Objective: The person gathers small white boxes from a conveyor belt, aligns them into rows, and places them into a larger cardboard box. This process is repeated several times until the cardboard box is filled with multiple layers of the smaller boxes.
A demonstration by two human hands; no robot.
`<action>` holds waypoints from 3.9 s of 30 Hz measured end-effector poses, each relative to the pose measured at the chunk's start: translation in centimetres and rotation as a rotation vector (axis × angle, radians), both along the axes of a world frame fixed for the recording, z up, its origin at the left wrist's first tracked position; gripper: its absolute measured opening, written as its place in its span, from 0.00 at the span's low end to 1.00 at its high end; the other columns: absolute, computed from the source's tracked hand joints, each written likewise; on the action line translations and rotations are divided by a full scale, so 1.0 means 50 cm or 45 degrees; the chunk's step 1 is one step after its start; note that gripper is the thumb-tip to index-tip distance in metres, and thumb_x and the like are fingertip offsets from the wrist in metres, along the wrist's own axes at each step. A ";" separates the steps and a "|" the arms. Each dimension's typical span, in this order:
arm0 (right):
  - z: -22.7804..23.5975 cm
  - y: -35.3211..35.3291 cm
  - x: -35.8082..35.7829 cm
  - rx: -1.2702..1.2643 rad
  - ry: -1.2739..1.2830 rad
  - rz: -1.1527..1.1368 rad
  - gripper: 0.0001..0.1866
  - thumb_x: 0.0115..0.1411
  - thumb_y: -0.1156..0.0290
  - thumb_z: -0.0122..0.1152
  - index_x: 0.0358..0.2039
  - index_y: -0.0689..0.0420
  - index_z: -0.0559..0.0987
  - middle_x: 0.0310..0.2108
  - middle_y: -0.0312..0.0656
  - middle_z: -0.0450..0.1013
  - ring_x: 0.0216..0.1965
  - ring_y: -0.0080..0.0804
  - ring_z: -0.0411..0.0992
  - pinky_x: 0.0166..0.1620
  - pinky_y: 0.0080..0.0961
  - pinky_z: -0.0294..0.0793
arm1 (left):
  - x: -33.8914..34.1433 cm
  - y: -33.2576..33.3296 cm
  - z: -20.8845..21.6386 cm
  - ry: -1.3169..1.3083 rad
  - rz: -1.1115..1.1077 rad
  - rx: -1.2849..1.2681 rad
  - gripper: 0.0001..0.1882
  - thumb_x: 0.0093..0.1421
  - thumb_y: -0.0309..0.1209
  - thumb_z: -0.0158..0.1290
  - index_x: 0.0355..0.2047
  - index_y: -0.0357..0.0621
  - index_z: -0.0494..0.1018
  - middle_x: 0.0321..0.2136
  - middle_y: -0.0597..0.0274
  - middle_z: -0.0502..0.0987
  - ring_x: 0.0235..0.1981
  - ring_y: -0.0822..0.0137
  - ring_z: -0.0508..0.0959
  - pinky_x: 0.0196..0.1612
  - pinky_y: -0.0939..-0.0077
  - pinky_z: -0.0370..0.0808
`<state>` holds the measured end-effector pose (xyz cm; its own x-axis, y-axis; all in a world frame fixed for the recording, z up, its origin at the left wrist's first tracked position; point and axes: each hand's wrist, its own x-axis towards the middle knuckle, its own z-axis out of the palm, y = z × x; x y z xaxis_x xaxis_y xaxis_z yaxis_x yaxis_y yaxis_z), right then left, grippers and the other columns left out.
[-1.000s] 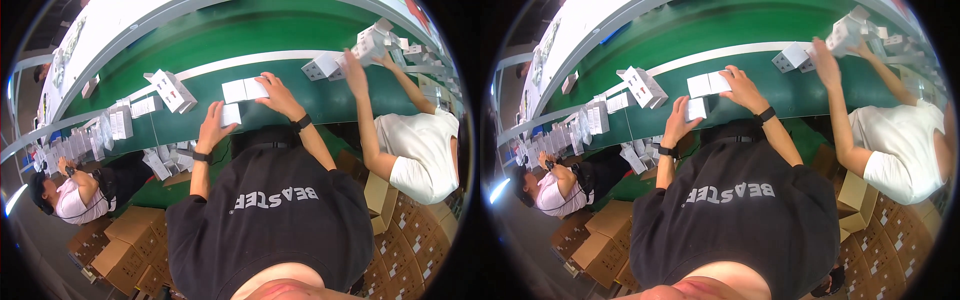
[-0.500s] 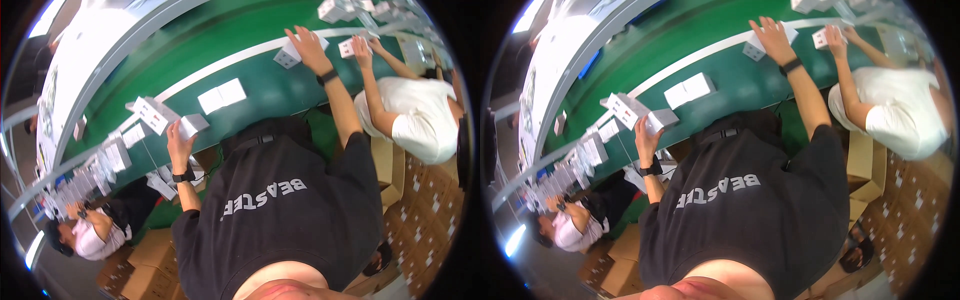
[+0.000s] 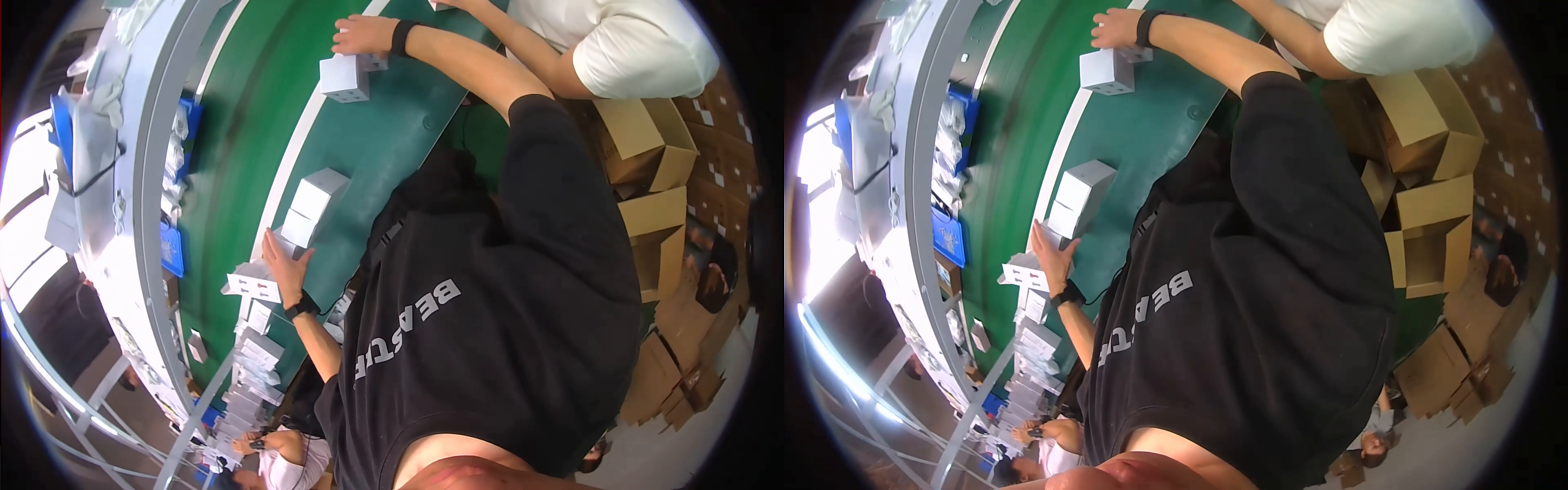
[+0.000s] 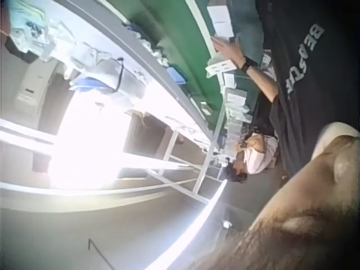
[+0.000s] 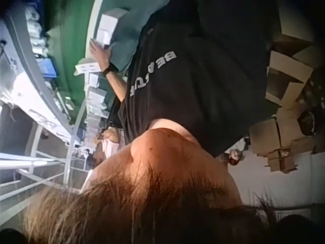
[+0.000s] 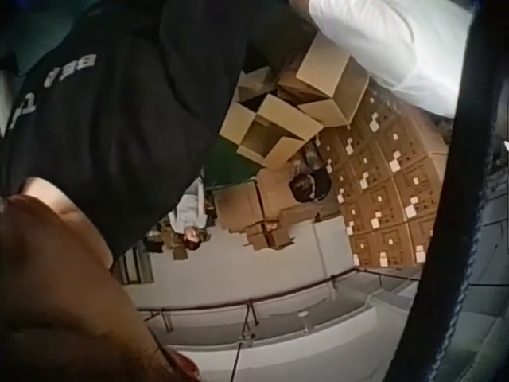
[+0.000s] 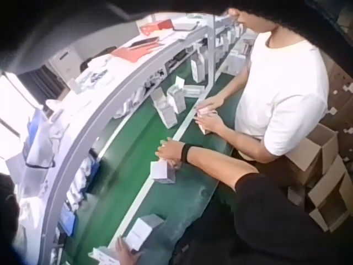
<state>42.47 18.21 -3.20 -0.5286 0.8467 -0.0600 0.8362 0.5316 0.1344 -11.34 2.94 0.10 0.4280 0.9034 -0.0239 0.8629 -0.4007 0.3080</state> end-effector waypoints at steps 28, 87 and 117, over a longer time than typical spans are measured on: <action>0.042 -0.171 -0.284 -0.262 0.693 0.193 0.48 0.37 0.66 0.80 0.61 0.43 0.66 0.47 0.49 0.68 0.52 0.50 0.70 0.44 0.43 0.80 | 0.054 -0.031 0.000 -0.033 0.301 0.004 0.50 0.41 0.41 0.74 0.64 0.49 0.64 0.56 0.52 0.70 0.57 0.50 0.68 0.58 0.57 0.70; -0.052 -1.562 -0.712 0.223 0.913 -3.065 0.41 0.44 0.62 0.76 0.61 0.44 0.71 0.56 0.53 0.61 0.62 0.56 0.59 0.50 0.46 0.77 | 0.721 -0.646 -0.152 0.171 -2.547 -0.267 0.41 0.41 0.35 0.70 0.58 0.47 0.68 0.48 0.55 0.73 0.50 0.47 0.71 0.47 0.55 0.78; -0.922 -2.006 -0.522 0.245 0.281 -3.504 0.43 0.58 0.57 0.66 0.70 0.50 0.56 0.62 0.59 0.60 0.62 0.55 0.60 0.64 0.54 0.57 | 1.020 -1.226 -0.950 0.380 -2.763 0.415 0.46 0.60 0.47 0.58 0.72 0.50 0.49 0.67 0.51 0.59 0.69 0.50 0.56 0.70 0.50 0.53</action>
